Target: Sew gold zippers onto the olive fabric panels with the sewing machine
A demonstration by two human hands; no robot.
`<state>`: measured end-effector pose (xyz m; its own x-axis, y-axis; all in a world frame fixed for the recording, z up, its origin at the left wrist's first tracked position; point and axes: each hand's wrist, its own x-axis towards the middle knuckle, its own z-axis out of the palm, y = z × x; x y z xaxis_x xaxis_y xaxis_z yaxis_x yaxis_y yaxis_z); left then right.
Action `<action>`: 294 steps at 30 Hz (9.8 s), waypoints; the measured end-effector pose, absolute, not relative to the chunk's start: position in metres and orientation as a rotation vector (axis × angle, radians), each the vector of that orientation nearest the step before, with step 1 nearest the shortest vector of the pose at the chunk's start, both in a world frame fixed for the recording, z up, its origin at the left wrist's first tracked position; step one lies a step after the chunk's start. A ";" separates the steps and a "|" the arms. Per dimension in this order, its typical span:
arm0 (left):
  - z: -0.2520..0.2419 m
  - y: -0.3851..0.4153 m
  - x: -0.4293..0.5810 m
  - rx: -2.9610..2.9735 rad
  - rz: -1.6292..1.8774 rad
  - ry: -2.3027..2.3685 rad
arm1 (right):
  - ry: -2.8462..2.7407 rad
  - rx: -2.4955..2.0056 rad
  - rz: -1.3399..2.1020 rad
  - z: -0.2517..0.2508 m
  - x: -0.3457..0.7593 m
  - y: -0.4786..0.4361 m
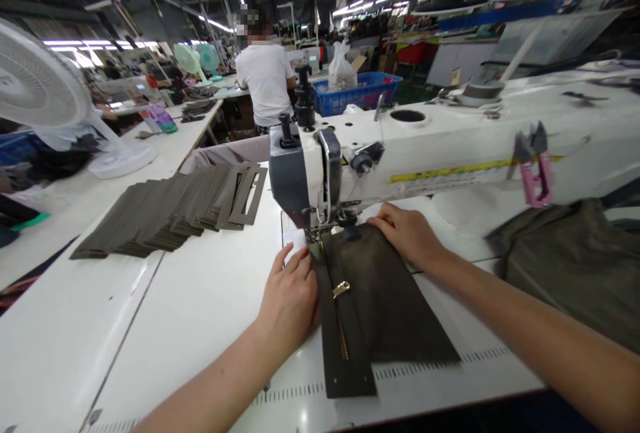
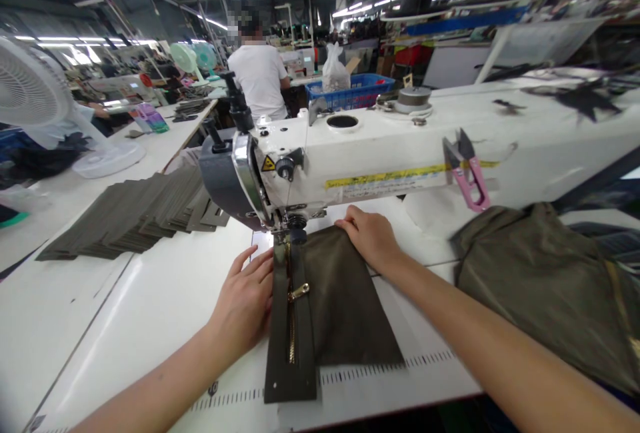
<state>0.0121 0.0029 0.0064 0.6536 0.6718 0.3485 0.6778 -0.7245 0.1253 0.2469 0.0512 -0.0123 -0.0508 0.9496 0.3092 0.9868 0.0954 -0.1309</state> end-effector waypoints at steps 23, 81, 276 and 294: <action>-0.008 0.012 0.005 -2.873 -0.720 -0.980 | -2.330 -0.994 0.092 -0.016 0.195 0.018; -0.007 0.000 -0.003 -2.859 -0.702 -0.960 | -2.313 -0.861 -0.400 -0.016 0.169 -0.060; -0.004 0.046 -0.002 -2.731 -0.623 -0.823 | -2.298 -1.102 -0.275 -0.024 0.179 0.026; -0.005 0.051 -0.001 -2.712 -0.637 -0.844 | -2.336 -1.124 -0.204 -0.023 0.178 0.031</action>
<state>-0.0005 0.0506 -0.0053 0.7396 0.4829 0.4688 0.5829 -0.8078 -0.0876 0.1784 0.0312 -0.0227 -0.5099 0.6810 0.5255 0.7617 0.6414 -0.0921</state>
